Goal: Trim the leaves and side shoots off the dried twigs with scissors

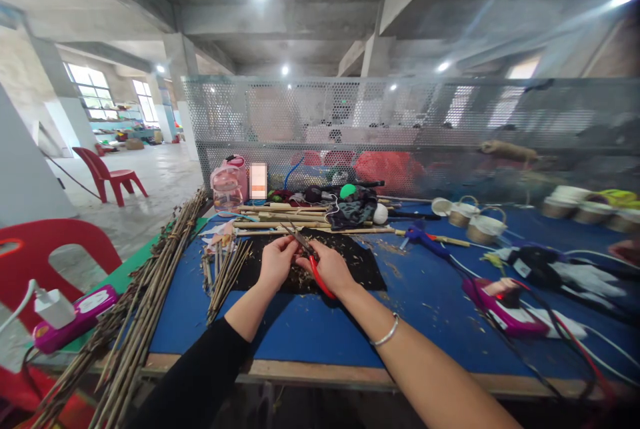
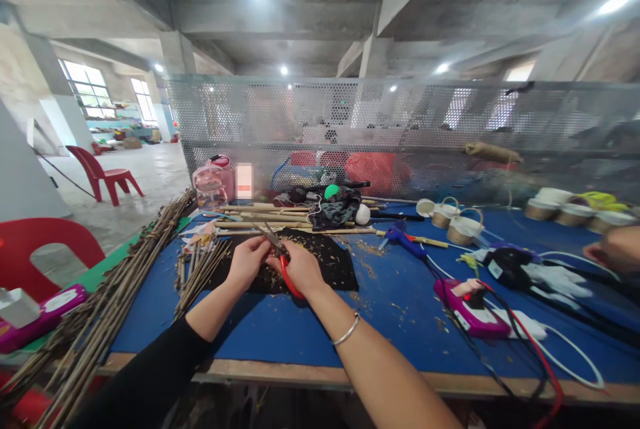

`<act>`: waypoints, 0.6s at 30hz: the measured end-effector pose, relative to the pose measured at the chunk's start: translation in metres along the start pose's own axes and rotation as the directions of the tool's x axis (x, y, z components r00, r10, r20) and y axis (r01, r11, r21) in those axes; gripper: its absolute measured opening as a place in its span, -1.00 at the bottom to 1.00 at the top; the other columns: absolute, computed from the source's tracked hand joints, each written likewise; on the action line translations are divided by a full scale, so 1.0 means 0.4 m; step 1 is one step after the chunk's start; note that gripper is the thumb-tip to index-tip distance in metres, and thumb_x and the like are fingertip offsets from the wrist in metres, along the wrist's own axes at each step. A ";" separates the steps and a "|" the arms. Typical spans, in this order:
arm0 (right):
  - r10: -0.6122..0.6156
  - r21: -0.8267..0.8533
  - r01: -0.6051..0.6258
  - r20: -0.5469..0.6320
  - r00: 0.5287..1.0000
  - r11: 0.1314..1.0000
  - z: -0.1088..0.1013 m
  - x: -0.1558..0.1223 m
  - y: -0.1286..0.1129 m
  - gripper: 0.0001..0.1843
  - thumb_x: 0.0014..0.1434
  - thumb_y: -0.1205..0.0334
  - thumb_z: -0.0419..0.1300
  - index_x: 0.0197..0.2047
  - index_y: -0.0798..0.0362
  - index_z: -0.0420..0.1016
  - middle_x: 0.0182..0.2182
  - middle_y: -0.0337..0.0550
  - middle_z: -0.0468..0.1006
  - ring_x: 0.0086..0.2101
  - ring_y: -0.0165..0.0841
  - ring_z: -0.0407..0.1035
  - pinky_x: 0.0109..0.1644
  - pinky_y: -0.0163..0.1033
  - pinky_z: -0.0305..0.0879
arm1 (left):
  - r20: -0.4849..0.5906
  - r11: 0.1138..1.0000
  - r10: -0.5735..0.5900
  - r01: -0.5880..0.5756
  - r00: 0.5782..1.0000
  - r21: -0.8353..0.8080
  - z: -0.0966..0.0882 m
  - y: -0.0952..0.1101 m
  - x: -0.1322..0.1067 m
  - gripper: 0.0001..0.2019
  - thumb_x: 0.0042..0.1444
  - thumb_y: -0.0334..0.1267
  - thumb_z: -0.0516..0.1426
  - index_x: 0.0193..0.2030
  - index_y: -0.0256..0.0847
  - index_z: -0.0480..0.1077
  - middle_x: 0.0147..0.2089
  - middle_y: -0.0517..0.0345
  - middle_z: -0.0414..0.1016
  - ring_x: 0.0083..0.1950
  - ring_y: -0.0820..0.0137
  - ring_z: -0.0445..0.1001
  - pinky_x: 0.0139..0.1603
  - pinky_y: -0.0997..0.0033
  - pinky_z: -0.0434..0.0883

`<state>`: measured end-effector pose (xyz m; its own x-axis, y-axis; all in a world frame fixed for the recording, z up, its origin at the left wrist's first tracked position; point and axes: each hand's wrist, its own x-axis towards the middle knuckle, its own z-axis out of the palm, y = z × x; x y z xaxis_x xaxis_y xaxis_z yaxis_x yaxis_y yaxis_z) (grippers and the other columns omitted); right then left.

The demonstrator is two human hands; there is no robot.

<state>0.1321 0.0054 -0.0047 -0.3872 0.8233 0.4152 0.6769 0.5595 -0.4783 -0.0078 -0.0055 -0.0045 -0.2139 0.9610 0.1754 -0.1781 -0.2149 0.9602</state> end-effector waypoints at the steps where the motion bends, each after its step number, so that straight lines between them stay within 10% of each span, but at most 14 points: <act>1: 0.008 0.002 -0.008 -0.001 1.000 1.000 -0.001 0.000 -0.002 -0.68 0.10 0.00 0.10 -0.12 -0.03 0.37 -0.25 -0.15 0.52 -0.26 -0.31 0.40 -0.25 -0.32 0.20 | 0.001 1.000 0.003 -0.003 1.000 0.004 -0.001 -0.004 0.001 -0.74 -0.15 -0.18 0.22 -0.33 -0.32 0.50 -0.44 0.09 0.51 -0.45 0.45 0.41 -0.43 0.51 0.35; 18: -0.018 -0.058 0.015 -0.036 0.999 0.998 0.003 0.002 0.004 -0.56 0.04 -0.06 0.15 -0.09 0.03 0.33 -0.24 -0.09 0.49 -0.22 -0.28 0.38 -0.21 -0.29 0.20 | 0.090 0.877 0.161 -0.184 0.983 0.444 -0.012 -0.005 -0.006 -0.71 0.00 -0.11 0.08 -0.48 -0.28 0.51 -0.51 0.13 0.48 -0.46 0.40 0.36 -0.38 0.48 0.25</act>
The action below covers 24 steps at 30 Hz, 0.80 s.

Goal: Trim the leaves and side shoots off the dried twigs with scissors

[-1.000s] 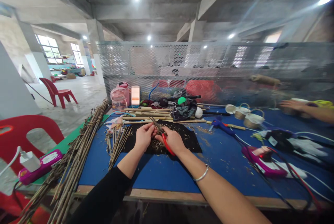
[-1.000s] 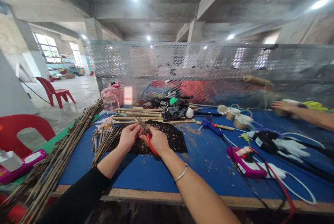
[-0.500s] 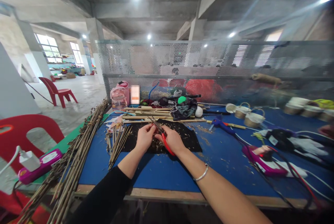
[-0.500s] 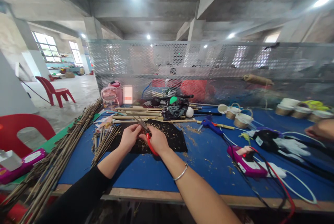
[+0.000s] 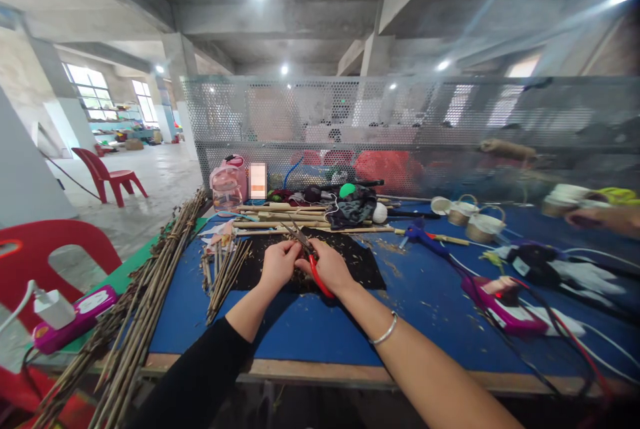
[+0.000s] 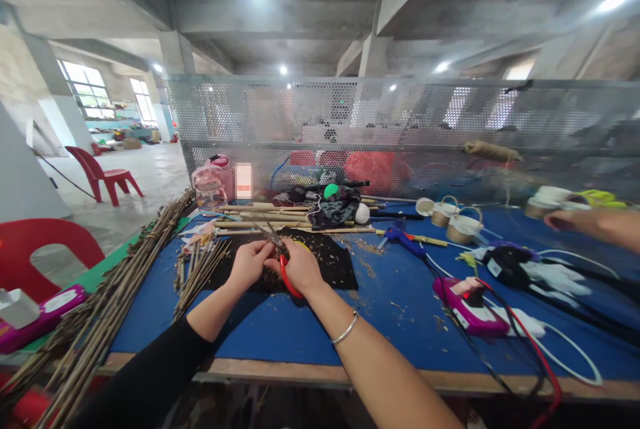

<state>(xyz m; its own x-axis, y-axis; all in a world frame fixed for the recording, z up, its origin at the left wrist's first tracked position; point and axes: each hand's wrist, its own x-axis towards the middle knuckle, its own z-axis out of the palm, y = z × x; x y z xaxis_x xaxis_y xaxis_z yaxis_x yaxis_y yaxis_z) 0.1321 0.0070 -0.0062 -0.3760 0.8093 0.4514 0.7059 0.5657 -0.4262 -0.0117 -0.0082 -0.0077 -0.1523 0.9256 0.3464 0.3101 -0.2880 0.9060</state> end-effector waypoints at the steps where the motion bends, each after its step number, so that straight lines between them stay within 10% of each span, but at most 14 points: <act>1: 0.015 -0.001 -0.015 0.013 1.000 1.000 -0.002 -0.001 0.001 -0.58 0.05 -0.06 0.14 -0.10 0.00 0.34 -0.26 -0.11 0.50 -0.24 -0.28 0.39 -0.25 -0.30 0.20 | -0.009 1.000 0.003 -0.003 1.000 0.011 -0.001 0.000 0.000 -0.71 0.00 -0.11 0.08 -0.47 -0.27 0.51 -0.51 0.14 0.49 -0.46 0.39 0.36 -0.37 0.48 0.25; 15: 0.033 -0.051 -0.030 0.062 0.998 0.998 -0.005 -0.002 0.006 -0.58 0.05 -0.08 0.13 -0.08 -0.03 0.36 -0.29 -0.14 0.54 -0.27 -0.28 0.43 -0.28 -0.31 0.22 | 0.016 0.953 -0.128 0.128 0.992 -0.274 0.006 -0.005 0.008 -0.73 -0.05 -0.10 0.10 -0.45 -0.30 0.46 -0.54 0.14 0.44 -0.52 0.45 0.34 -0.48 0.52 0.28; 24: -0.009 -0.017 0.010 0.040 0.999 1.000 -0.007 0.003 0.004 -0.50 0.00 -0.05 0.19 -0.03 0.03 0.33 -0.18 -0.05 0.48 -0.15 -0.24 0.37 -0.14 -0.24 0.23 | 0.000 0.997 -0.039 0.039 0.999 -0.062 -0.002 0.006 0.001 -0.77 -0.02 -0.17 0.07 -0.49 -0.26 0.47 -0.54 0.14 0.43 -0.50 0.43 0.30 -0.42 0.50 0.23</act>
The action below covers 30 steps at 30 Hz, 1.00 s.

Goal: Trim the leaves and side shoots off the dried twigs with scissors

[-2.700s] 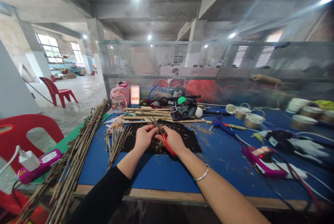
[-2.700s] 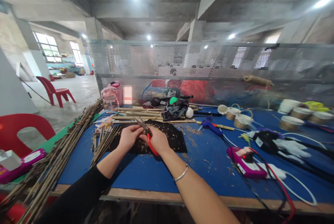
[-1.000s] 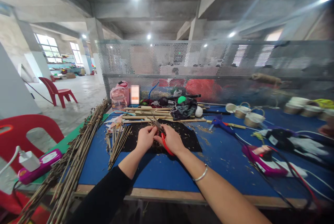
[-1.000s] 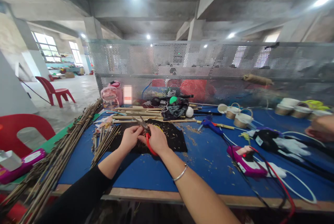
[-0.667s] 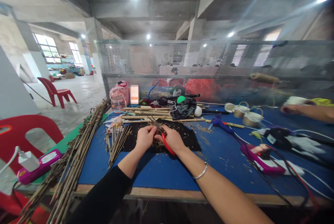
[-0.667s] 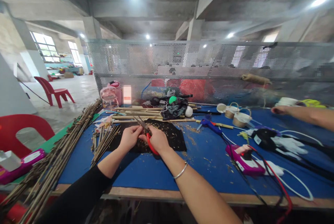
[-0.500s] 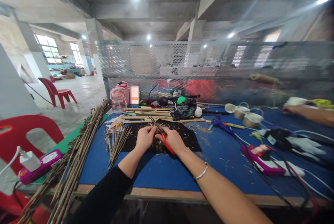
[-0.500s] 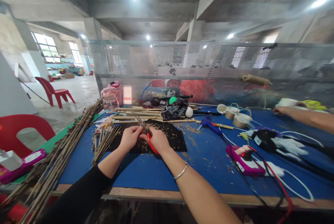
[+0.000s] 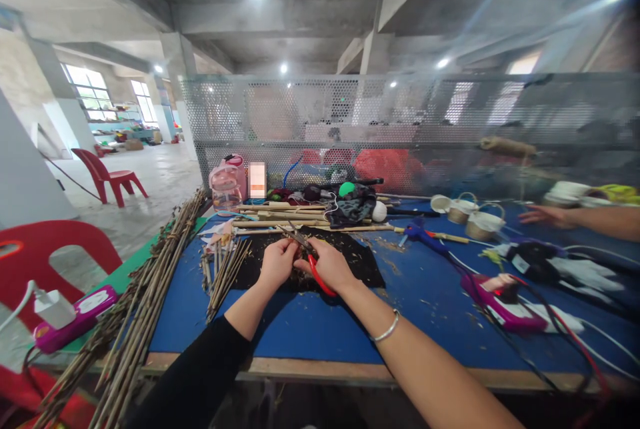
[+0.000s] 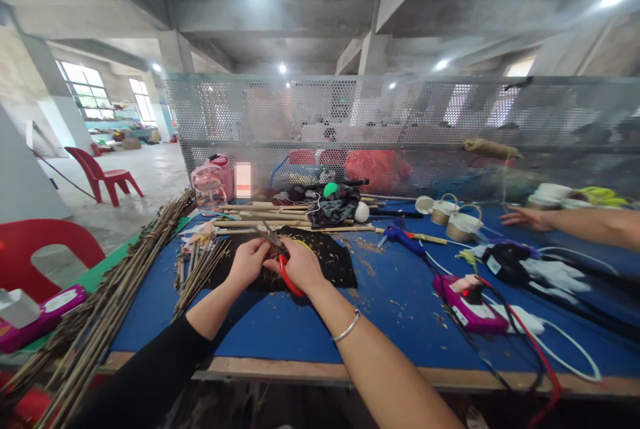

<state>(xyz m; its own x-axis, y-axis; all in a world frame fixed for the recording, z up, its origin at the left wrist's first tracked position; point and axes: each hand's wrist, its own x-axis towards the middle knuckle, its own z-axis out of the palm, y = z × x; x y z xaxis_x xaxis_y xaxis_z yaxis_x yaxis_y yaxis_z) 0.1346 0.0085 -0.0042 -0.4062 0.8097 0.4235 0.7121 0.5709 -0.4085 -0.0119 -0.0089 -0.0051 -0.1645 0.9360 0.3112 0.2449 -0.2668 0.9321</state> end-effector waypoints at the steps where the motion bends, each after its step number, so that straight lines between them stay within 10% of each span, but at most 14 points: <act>1: 0.022 0.001 -0.022 0.020 1.000 1.000 -0.004 -0.001 -0.001 -0.54 0.01 -0.05 0.18 -0.05 -0.01 0.35 -0.20 -0.09 0.51 -0.18 -0.25 0.39 -0.17 -0.27 0.23 | -0.012 0.999 0.009 -0.009 1.000 0.033 -0.001 -0.001 0.000 -0.75 -0.01 -0.16 0.07 -0.50 -0.26 0.47 -0.56 0.15 0.42 -0.51 0.44 0.29 -0.43 0.50 0.21; 8: 0.090 0.007 -0.091 0.052 0.995 0.996 -0.009 -0.004 0.003 -0.62 0.02 -0.09 0.16 -0.14 -0.09 0.44 -0.36 -0.15 0.57 -0.30 -0.25 0.46 -0.30 -0.33 0.22 | -0.035 0.999 0.012 -0.010 0.999 0.053 -0.005 -0.015 0.005 -0.71 0.00 -0.11 0.05 -0.56 -0.25 0.42 -0.59 0.17 0.39 -0.54 0.46 0.27 -0.50 0.51 0.17; 17: 0.053 -0.001 -0.053 0.026 0.998 0.999 0.000 -0.005 -0.002 -0.59 0.04 -0.09 0.13 -0.10 -0.05 0.38 -0.30 -0.14 0.54 -0.27 -0.26 0.43 -0.28 -0.30 0.23 | 0.007 0.926 -0.207 0.198 0.978 -0.320 0.012 -0.029 0.016 -0.77 -0.05 -0.10 0.08 -0.45 -0.26 0.34 -0.54 0.21 0.35 -0.54 0.48 0.31 -0.53 0.51 0.27; 30: -0.076 0.150 0.082 -0.047 0.996 0.985 0.021 -0.004 0.001 -0.60 0.05 0.01 0.17 -0.08 0.05 0.34 -0.22 -0.08 0.49 -0.22 -0.30 0.38 -0.16 -0.27 0.24 | 0.023 0.965 -0.112 0.114 0.993 -0.237 0.013 0.001 0.006 -0.81 -0.02 -0.18 0.05 -0.46 -0.27 0.35 -0.57 0.24 0.33 -0.54 0.51 0.28 -0.49 0.54 0.25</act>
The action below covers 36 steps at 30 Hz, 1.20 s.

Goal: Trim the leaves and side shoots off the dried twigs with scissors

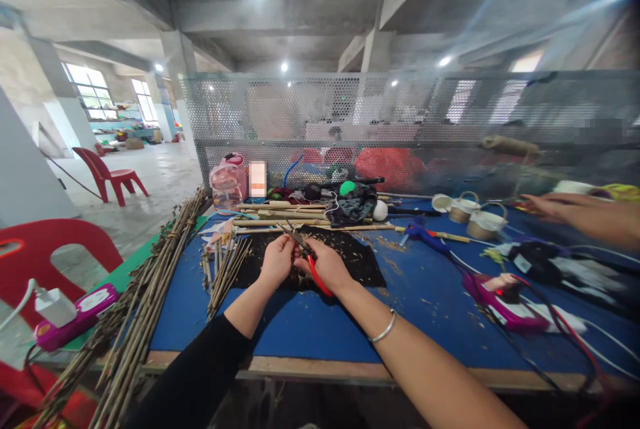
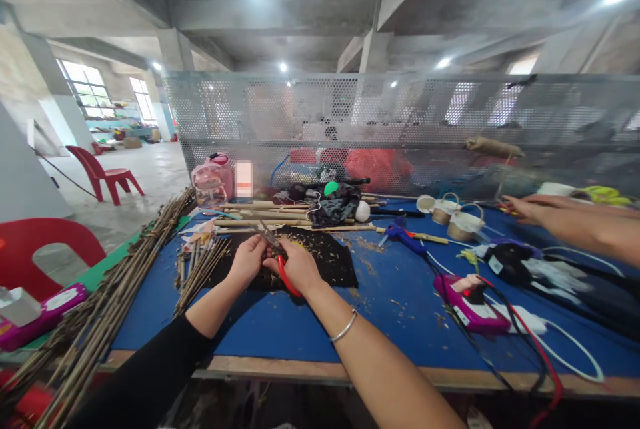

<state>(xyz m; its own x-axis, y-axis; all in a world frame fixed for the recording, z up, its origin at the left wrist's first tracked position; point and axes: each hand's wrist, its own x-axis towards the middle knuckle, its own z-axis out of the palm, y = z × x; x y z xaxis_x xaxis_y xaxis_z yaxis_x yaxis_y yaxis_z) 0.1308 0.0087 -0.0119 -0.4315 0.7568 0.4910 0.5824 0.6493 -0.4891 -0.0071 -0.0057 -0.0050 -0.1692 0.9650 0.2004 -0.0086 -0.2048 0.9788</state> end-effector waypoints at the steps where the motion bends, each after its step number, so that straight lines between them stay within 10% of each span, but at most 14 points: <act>1: 0.010 -0.001 -0.010 0.002 1.000 1.000 -0.001 -0.001 -0.003 -0.62 0.06 0.01 0.16 -0.09 0.03 0.36 -0.24 -0.10 0.50 -0.23 -0.31 0.39 -0.18 -0.28 0.24 | -0.007 1.000 0.003 -0.003 1.000 0.011 -0.002 0.000 0.000 -0.78 -0.01 -0.15 0.05 -0.47 -0.27 0.34 -0.58 0.24 0.32 -0.55 0.51 0.27 -0.50 0.54 0.24; 8: 0.102 -0.137 -0.097 0.032 0.994 0.986 -0.009 -0.005 -0.011 -0.63 0.07 -0.08 0.11 -0.15 -0.02 0.41 -0.38 -0.11 0.56 -0.33 -0.27 0.45 -0.34 -0.34 0.19 | -0.003 0.995 0.067 -0.066 0.998 0.074 -0.012 -0.020 0.010 -0.72 0.02 -0.08 0.03 -0.51 -0.26 0.29 -0.58 0.27 0.27 -0.56 0.53 0.25 -0.52 0.56 0.20; 22: 0.145 -0.223 -0.144 -0.009 0.989 0.964 -0.021 0.001 0.007 -0.53 0.06 -0.13 0.10 -0.08 0.01 0.33 -0.32 -0.10 0.54 -0.31 -0.26 0.43 -0.31 -0.30 0.20 | -0.069 0.967 -0.178 0.162 0.982 -0.197 -0.009 -0.006 0.015 -0.84 -0.06 -0.27 0.15 -0.35 -0.32 0.43 -0.49 0.15 0.45 -0.46 0.49 0.41 -0.44 0.54 0.36; 36: -0.018 -0.142 0.028 0.071 0.997 0.990 -0.018 0.002 0.005 -0.44 -0.03 -0.06 0.22 -0.04 0.09 0.30 -0.18 -0.01 0.44 -0.13 -0.24 0.31 -0.08 -0.18 0.20 | -0.015 0.957 0.092 -0.084 0.996 0.277 -0.019 -0.022 0.005 -0.76 0.00 -0.28 0.01 -0.38 -0.30 0.48 -0.50 0.10 0.49 -0.52 0.43 0.40 -0.45 0.49 0.34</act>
<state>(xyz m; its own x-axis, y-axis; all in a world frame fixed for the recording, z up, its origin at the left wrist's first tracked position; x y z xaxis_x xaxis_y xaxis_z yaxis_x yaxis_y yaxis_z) 0.1366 0.0099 -0.0071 -0.4896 0.7487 0.4469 0.6619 0.6528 -0.3685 -0.0151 -0.0031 -0.0137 -0.1843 0.9394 0.2891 0.2791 -0.2320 0.9318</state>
